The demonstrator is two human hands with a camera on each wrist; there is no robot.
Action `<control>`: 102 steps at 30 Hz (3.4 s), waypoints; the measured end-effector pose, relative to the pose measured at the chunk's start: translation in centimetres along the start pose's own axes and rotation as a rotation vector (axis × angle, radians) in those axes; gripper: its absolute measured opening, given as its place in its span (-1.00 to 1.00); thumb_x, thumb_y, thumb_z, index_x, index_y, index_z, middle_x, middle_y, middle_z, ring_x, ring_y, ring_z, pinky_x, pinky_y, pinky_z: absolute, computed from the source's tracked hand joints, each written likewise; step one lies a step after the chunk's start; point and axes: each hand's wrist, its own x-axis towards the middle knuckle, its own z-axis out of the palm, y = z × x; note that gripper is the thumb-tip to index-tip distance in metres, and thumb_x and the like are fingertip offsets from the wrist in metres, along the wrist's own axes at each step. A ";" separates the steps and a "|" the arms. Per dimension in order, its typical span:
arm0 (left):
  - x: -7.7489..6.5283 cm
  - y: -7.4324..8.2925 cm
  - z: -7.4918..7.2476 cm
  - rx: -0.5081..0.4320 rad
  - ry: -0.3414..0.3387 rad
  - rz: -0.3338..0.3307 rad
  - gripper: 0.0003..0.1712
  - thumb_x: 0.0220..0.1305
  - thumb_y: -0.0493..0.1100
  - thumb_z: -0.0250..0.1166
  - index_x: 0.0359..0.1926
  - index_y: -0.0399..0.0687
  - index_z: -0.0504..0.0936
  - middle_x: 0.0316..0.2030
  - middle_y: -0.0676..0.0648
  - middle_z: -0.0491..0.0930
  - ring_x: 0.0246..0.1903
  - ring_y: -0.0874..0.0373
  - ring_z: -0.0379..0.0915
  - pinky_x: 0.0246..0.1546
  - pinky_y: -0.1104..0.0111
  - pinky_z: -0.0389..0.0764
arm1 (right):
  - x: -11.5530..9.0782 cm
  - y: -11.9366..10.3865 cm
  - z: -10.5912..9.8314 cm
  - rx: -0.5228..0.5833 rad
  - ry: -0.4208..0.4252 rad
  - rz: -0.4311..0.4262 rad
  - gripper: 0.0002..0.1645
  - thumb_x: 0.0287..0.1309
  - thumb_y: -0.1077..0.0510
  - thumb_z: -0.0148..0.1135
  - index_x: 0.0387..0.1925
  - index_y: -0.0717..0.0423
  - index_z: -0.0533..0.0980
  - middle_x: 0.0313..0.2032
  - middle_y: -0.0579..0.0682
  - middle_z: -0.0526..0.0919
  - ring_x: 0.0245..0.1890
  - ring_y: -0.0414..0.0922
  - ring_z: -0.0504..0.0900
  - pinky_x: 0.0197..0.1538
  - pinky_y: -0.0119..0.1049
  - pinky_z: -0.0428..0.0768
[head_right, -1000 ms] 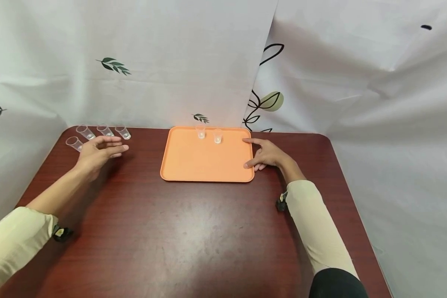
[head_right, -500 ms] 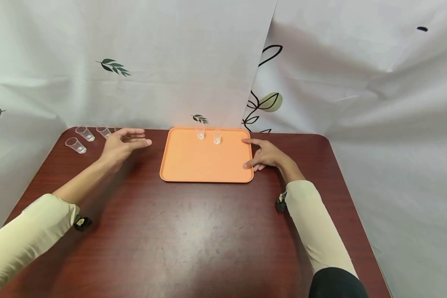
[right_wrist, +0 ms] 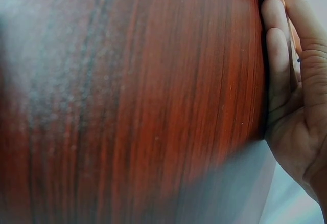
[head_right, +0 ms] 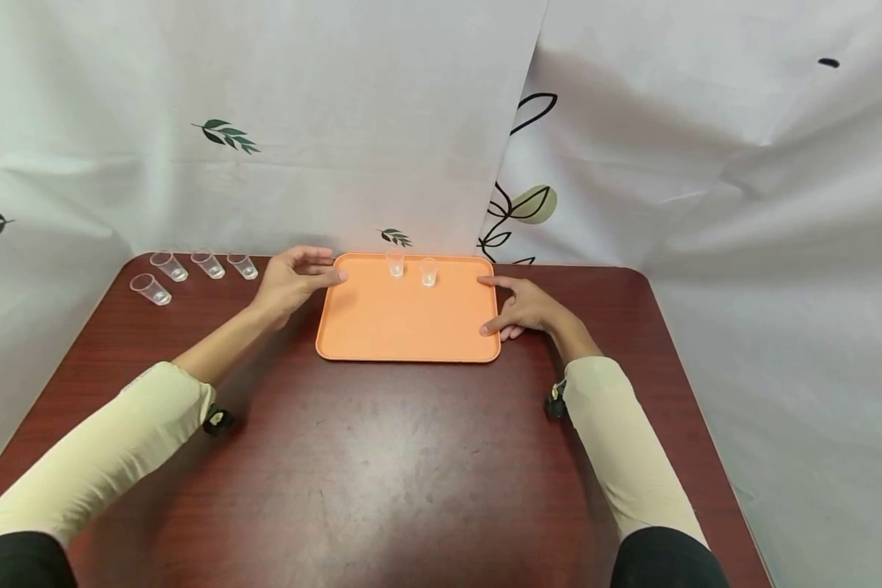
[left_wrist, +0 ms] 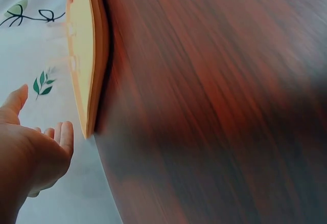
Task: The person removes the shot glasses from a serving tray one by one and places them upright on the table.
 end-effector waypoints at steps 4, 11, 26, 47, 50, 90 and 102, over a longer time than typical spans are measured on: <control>0.8 0.1 1.9 -0.028 -0.020 0.014 -0.26 0.28 -0.27 0.68 0.41 -0.41 0.61 0.31 -0.44 0.62 0.07 0.12 0.69 -0.04 0.60 0.72 | 0.0 0.0 0.0 0.000 -0.001 -0.001 0.29 0.10 0.21 0.81 0.76 -0.20 0.30 -0.60 0.01 0.73 -0.63 -0.19 0.75 -0.46 -0.33 0.79; 1.7 0.7 5.1 0.048 -0.064 0.005 -0.28 0.29 -0.24 0.67 0.42 -0.26 0.64 0.35 -0.29 0.69 0.31 -0.17 0.69 0.10 0.42 0.76 | 0.0 -0.1 0.0 0.000 -0.001 0.002 0.29 0.10 0.21 0.81 0.75 -0.20 0.30 -0.61 0.01 0.74 -0.63 -0.18 0.76 -0.46 -0.32 0.79; 3.6 0.4 8.7 0.099 -0.100 0.044 -0.31 0.36 -0.34 0.59 0.46 -0.29 0.59 0.27 -0.33 0.61 0.18 -0.10 0.61 0.25 0.15 0.72 | 0.0 0.0 0.0 0.015 -0.008 -0.001 0.30 0.09 0.23 0.81 0.76 -0.17 0.30 -0.62 0.01 0.74 -0.62 -0.18 0.77 -0.47 -0.32 0.79; 3.2 0.5 8.1 0.136 -0.072 0.042 -0.46 0.48 -0.31 0.52 0.41 -0.26 0.65 0.24 -0.31 0.66 0.21 -0.18 0.66 0.30 0.07 0.74 | 0.0 -0.2 0.0 0.010 -0.008 -0.009 0.30 0.09 0.23 0.81 0.76 -0.19 0.29 -0.60 0.03 0.75 -0.64 -0.16 0.76 -0.47 -0.28 0.80; 2.9 0.6 7.6 0.148 -0.061 0.061 -0.47 0.46 -0.31 0.53 0.39 -0.27 0.66 0.22 -0.31 0.67 0.20 -0.19 0.67 0.29 0.07 0.74 | -0.1 -0.2 0.0 0.008 -0.004 -0.006 0.30 0.10 0.22 0.81 0.76 -0.20 0.29 -0.61 0.02 0.74 -0.63 -0.16 0.77 -0.47 -0.28 0.81; -1.6 0.2 -3.0 0.146 0.068 0.094 -0.45 0.44 -0.18 0.60 0.33 -0.26 0.67 0.09 -0.12 0.75 -0.06 0.32 0.62 -0.03 0.63 0.63 | -0.3 -0.1 0.0 0.015 -0.002 -0.019 0.28 0.13 0.23 0.79 0.76 -0.19 0.29 -0.59 0.01 0.73 -0.65 -0.21 0.72 -0.46 -0.33 0.78; -2.9 -1.5 -7.1 0.175 0.114 0.039 -0.40 0.48 -0.15 0.56 0.41 -0.27 0.61 -0.01 0.14 0.65 -0.05 0.36 0.58 -0.06 0.70 0.60 | -0.2 -0.1 0.1 0.002 0.000 -0.006 0.29 0.10 0.19 0.82 0.76 -0.23 0.30 -0.60 0.01 0.72 -0.64 -0.19 0.72 -0.45 -0.32 0.79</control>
